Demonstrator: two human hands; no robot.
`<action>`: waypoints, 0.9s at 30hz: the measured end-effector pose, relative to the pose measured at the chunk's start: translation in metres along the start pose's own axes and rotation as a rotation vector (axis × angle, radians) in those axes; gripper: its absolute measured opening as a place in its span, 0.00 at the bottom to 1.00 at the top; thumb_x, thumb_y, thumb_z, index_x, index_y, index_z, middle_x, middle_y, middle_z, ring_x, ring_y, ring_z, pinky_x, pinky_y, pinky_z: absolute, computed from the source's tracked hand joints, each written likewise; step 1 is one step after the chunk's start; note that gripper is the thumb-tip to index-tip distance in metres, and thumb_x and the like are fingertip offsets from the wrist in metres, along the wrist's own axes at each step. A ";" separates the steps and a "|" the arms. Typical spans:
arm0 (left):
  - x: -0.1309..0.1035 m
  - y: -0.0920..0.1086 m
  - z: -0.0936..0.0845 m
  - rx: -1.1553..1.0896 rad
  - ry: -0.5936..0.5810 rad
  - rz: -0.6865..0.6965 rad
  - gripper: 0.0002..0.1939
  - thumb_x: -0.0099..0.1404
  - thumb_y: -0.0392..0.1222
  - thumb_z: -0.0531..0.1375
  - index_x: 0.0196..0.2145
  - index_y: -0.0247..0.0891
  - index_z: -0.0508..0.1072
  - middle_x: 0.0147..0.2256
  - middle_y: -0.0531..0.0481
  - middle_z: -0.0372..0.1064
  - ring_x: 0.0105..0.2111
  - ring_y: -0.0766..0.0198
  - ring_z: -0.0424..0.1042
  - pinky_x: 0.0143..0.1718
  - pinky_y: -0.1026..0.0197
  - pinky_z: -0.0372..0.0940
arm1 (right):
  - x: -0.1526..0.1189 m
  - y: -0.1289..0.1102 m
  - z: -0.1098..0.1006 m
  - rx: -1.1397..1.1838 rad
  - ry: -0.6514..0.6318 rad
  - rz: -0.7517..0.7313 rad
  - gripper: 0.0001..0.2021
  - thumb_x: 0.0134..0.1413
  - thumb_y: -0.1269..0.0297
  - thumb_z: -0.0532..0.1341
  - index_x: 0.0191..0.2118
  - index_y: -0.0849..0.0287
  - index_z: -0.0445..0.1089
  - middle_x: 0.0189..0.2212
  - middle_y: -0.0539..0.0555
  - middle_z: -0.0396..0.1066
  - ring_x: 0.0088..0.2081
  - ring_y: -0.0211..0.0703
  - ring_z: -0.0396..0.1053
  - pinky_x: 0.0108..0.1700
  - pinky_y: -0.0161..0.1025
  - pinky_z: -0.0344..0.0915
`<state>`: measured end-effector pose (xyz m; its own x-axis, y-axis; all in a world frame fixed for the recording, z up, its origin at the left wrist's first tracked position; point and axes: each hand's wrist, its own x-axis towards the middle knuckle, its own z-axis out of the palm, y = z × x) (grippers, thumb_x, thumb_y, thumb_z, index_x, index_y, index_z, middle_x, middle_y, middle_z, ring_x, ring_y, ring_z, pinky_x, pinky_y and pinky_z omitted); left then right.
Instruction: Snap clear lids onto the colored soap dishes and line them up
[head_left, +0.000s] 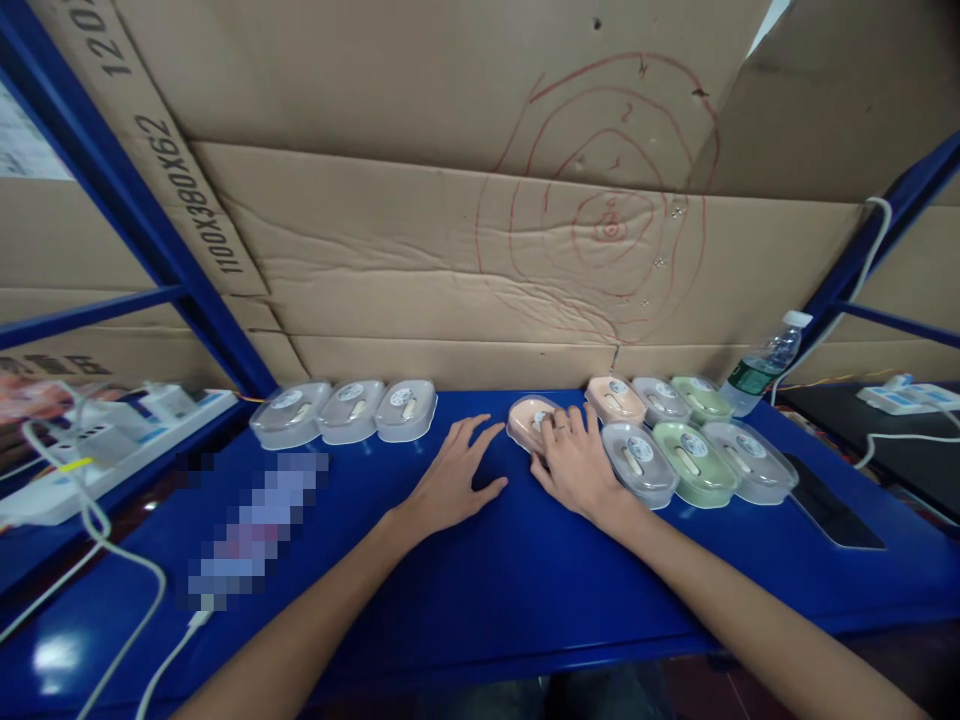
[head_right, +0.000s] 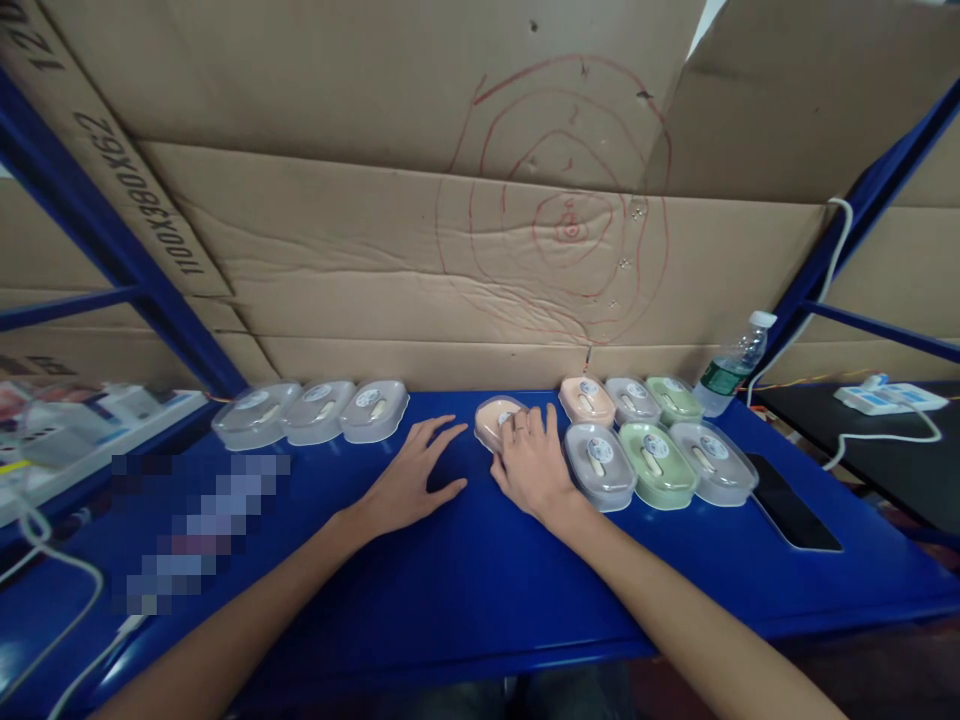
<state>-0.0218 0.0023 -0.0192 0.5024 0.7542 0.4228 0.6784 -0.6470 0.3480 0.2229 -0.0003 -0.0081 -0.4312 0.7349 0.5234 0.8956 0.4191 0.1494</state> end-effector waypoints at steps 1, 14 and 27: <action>0.000 -0.002 0.000 0.002 -0.001 -0.005 0.37 0.70 0.47 0.66 0.72 0.47 0.59 0.71 0.39 0.53 0.71 0.39 0.53 0.71 0.31 0.57 | 0.005 0.003 0.001 -0.023 -0.012 0.012 0.22 0.66 0.58 0.61 0.61 0.63 0.71 0.54 0.72 0.74 0.58 0.74 0.64 0.67 0.76 0.53; 0.007 -0.018 -0.013 0.182 0.160 -0.049 0.25 0.72 0.50 0.62 0.63 0.39 0.70 0.63 0.34 0.64 0.68 0.35 0.57 0.69 0.30 0.57 | 0.030 0.029 0.008 -0.125 -0.055 0.245 0.18 0.66 0.58 0.63 0.50 0.70 0.75 0.49 0.77 0.73 0.52 0.73 0.67 0.57 0.73 0.61; 0.004 -0.053 -0.032 0.572 0.259 -0.398 0.32 0.67 0.49 0.63 0.62 0.28 0.67 0.60 0.21 0.66 0.67 0.20 0.56 0.64 0.26 0.54 | 0.032 0.029 -0.006 -0.115 -0.077 0.343 0.21 0.65 0.54 0.68 0.51 0.69 0.74 0.53 0.81 0.73 0.57 0.80 0.67 0.60 0.81 0.57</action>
<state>-0.0734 0.0358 -0.0093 0.0657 0.8229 0.5644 0.9915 -0.1174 0.0556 0.2357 0.0327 0.0177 -0.1068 0.8621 0.4953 0.9940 0.0818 0.0720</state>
